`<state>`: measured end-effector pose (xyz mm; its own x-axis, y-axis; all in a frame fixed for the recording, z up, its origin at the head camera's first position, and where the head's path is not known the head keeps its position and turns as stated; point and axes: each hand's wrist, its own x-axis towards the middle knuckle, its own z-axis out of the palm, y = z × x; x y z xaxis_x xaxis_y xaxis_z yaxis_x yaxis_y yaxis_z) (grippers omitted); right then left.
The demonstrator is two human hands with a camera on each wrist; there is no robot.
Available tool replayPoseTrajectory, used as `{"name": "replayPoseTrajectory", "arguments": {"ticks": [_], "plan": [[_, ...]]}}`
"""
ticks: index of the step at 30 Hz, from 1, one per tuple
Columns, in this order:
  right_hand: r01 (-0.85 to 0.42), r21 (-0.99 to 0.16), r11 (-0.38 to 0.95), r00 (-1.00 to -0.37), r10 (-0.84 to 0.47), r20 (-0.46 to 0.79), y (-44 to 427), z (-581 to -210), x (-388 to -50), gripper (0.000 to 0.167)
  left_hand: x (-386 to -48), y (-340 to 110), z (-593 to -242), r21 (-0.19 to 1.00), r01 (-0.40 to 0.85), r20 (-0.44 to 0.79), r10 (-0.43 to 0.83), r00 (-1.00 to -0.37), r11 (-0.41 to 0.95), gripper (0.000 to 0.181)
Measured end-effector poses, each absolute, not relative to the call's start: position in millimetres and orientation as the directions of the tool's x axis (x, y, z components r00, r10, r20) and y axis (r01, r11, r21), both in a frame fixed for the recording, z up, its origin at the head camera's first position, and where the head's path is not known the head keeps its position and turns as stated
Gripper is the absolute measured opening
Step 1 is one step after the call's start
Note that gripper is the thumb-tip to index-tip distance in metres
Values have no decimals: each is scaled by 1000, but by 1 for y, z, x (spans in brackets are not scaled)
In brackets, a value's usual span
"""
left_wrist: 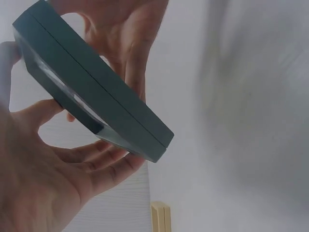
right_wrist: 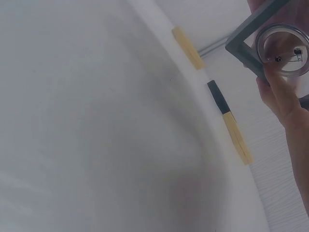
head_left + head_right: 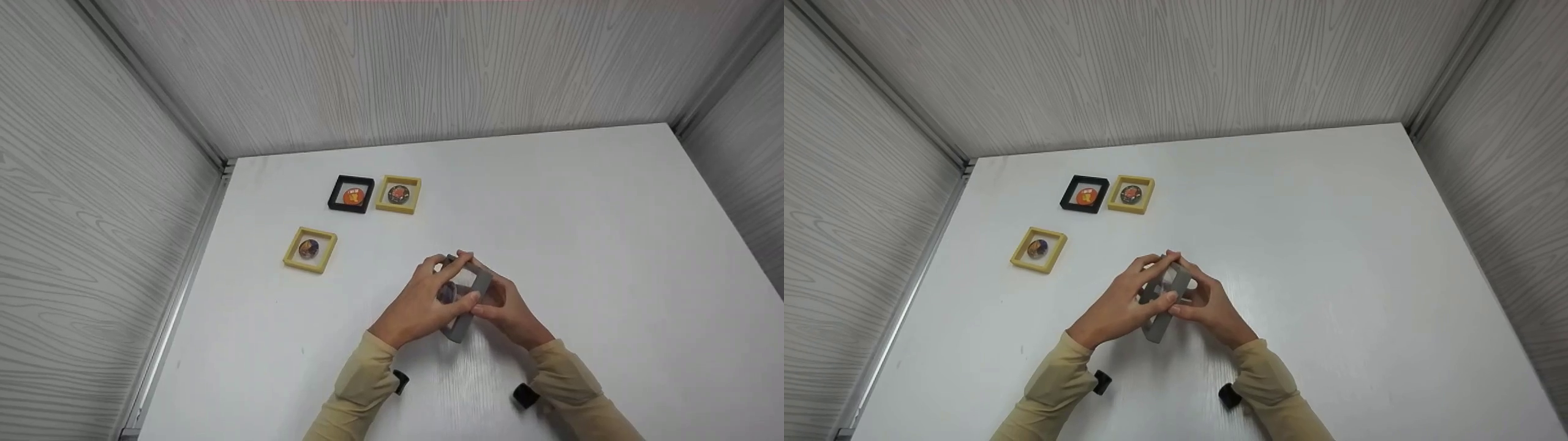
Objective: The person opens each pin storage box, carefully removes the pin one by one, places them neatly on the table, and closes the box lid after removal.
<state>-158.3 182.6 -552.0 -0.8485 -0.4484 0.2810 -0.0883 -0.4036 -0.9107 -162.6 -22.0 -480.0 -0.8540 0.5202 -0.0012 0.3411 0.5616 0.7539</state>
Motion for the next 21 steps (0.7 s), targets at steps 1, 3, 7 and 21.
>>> {"name": "replayPoseTrajectory", "arguments": {"ticks": [1,3,7,21], "plan": [[-95,-910,-403,-848,-446,286,182,-552,-158,82,-162,-22,-480,754,344,2,522,-853,559,69],[-102,-906,-411,-846,-443,297,182,-553,-157,84,-162,-23,-481,753,352,11,525,-851,555,69],[-110,-901,-419,-843,-441,308,181,-555,-157,85,-163,-24,-483,750,374,30,537,-843,545,69],[-78,-895,-438,-850,-439,289,179,-556,-157,86,-163,-27,-484,737,435,97,556,-826,517,69]]}}
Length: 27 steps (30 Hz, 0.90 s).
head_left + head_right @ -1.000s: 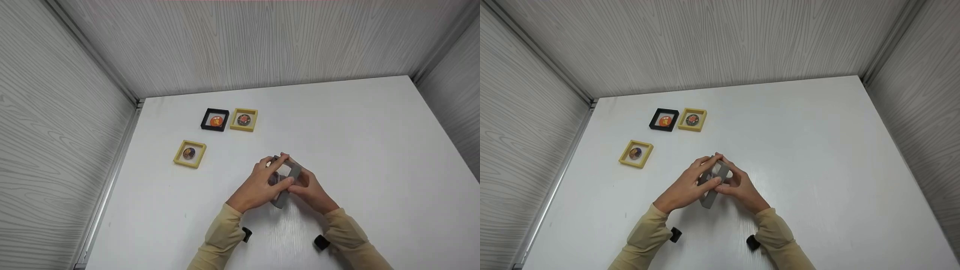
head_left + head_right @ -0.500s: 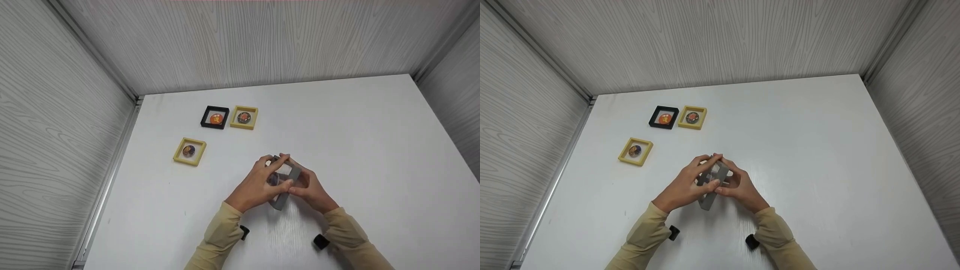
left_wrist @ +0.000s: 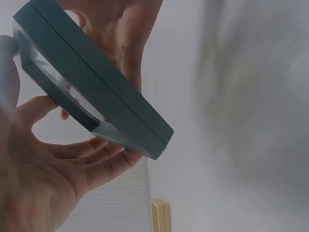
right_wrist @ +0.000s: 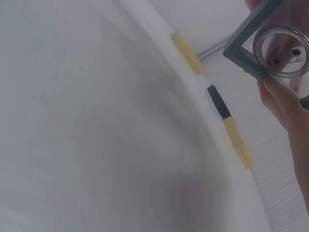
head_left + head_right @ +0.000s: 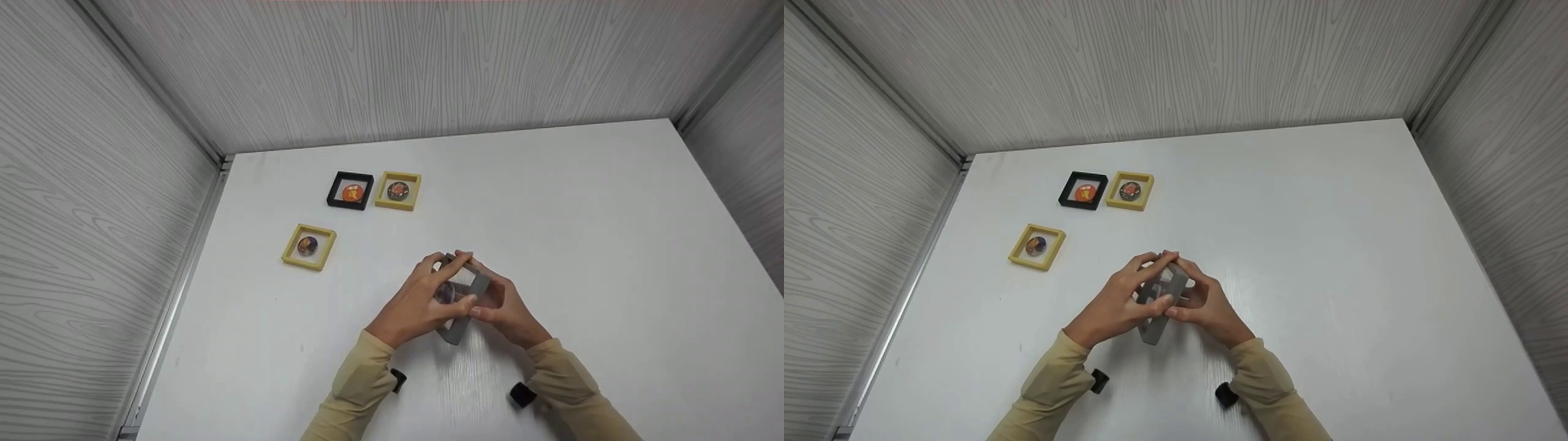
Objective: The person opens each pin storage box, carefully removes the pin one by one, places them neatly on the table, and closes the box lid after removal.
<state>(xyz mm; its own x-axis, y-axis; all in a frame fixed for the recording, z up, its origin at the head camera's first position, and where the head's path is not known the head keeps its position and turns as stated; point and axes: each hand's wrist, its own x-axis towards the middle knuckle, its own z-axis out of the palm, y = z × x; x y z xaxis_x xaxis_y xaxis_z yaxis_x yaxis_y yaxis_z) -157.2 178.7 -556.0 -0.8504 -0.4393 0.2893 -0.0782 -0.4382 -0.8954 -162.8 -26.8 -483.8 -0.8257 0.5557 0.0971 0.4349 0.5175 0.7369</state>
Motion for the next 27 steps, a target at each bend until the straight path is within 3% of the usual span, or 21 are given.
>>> {"name": "replayPoseTrajectory", "arguments": {"ticks": [14,22,27], "plan": [[-87,-885,-458,-850,-430,306,178,-561,-155,87,-164,-25,-488,726,468,113,584,-804,504,70],[-128,-909,-397,-854,-422,305,179,-563,-155,86,-164,-24,-489,724,466,119,574,-810,508,69],[-81,-901,-426,-863,-423,277,180,-562,-154,88,-163,-22,-487,733,441,91,568,-818,518,71]]}}
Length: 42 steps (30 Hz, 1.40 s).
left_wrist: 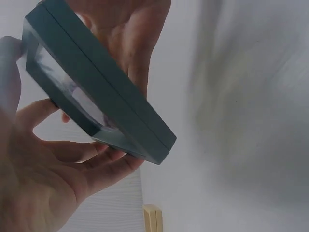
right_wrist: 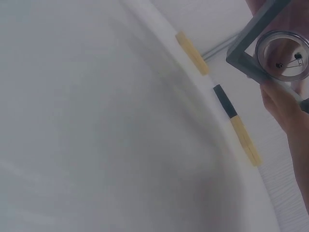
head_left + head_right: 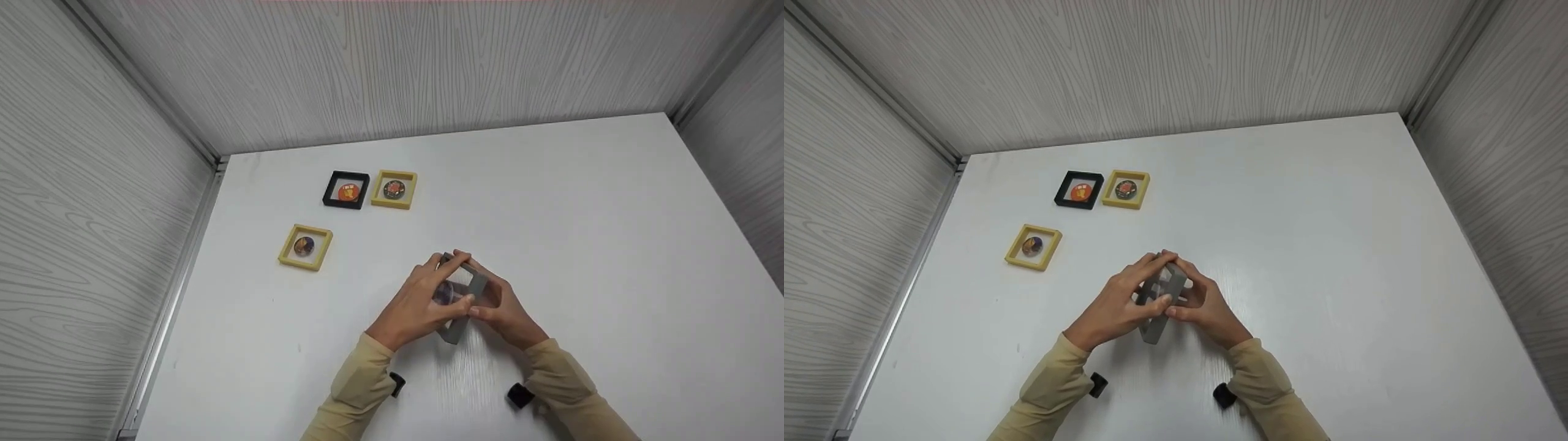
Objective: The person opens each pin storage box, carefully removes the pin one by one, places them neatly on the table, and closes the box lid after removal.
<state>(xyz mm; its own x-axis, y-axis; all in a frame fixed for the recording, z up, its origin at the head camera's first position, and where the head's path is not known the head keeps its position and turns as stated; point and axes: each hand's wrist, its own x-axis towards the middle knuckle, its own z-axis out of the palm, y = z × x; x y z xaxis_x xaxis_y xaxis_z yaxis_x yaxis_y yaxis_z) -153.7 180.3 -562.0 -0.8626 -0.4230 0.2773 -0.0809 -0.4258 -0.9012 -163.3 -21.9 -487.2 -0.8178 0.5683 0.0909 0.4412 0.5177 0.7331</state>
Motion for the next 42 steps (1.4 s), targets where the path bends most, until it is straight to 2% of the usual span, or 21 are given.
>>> {"name": "replayPoseTrajectory", "arguments": {"ticks": [8,11,17,22,30,42], "plan": [[-37,-892,-451,-850,-455,265,182,-562,-156,81,-157,-28,-486,793,299,-61,557,-828,531,100],[-14,-888,-459,-838,-479,261,183,-563,-156,79,-154,-29,-486,786,279,-91,549,-831,552,103],[-16,-886,-464,-842,-471,262,184,-565,-155,78,-149,-27,-487,770,228,-143,510,-848,596,95],[-27,-907,-421,-862,-450,235,186,-566,-151,79,-144,-24,-490,737,251,-161,524,-836,627,86],[90,-881,-464,-895,-426,133,193,-560,-145,68,-147,-32,-489,819,265,-97,577,-811,510,76],[244,-814,-527,-829,-549,107,194,-566,-149,73,-158,-38,-497,835,230,-114,566,-817,500,80]]}}
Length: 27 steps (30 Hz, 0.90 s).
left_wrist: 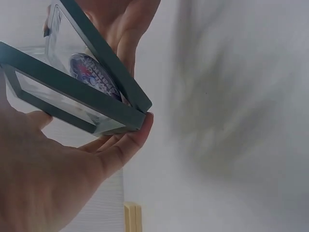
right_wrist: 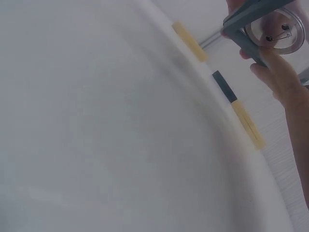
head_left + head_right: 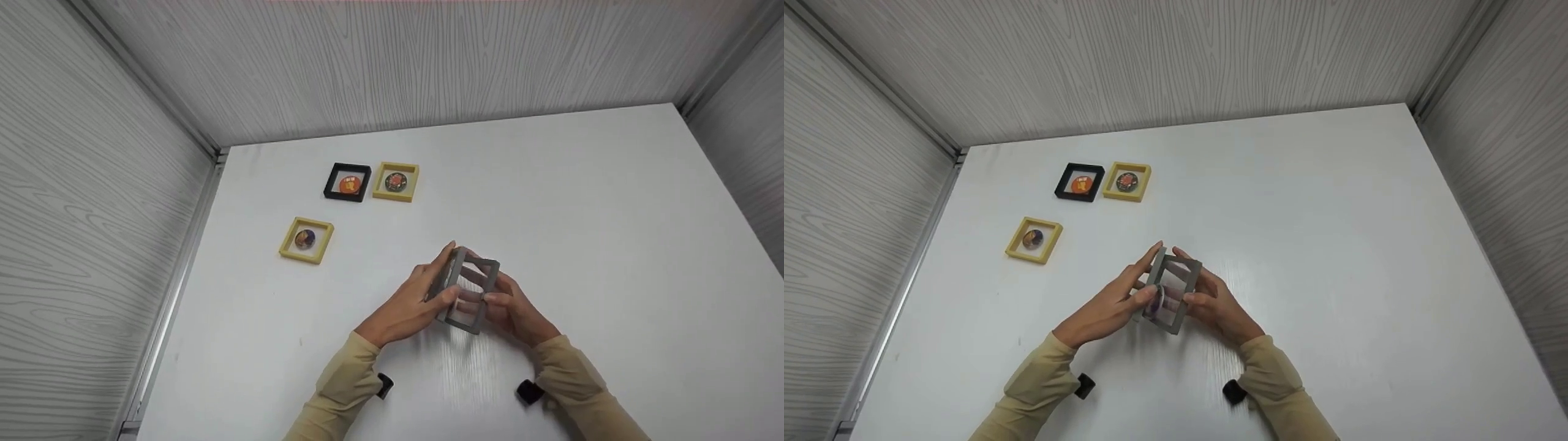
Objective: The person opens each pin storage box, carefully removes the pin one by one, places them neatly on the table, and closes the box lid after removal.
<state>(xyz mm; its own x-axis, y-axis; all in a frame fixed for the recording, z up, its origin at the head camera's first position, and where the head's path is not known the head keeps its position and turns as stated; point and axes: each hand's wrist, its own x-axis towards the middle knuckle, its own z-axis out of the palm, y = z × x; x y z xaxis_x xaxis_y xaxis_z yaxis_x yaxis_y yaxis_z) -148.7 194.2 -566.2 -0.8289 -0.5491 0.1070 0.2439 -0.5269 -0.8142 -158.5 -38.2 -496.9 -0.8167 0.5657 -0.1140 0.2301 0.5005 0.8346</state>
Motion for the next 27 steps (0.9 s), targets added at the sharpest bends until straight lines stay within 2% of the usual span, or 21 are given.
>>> {"name": "replayPoseTrajectory", "arguments": {"ticks": [8,17,20,27], "plan": [[402,-744,-534,-807,-590,-12,186,-576,-151,65,-163,-40,-508,828,178,-171,542,-823,531,77],[430,-770,-471,-827,-548,-126,183,-576,-147,58,-160,-38,-512,803,138,-219,501,-837,580,76],[418,-817,-397,-835,-522,-174,184,-576,-146,55,-158,-38,-512,796,131,-226,491,-841,591,76],[278,-957,-80,-889,-398,-225,185,-572,-146,51,-153,-38,-514,775,75,-275,442,-854,627,77]]}}
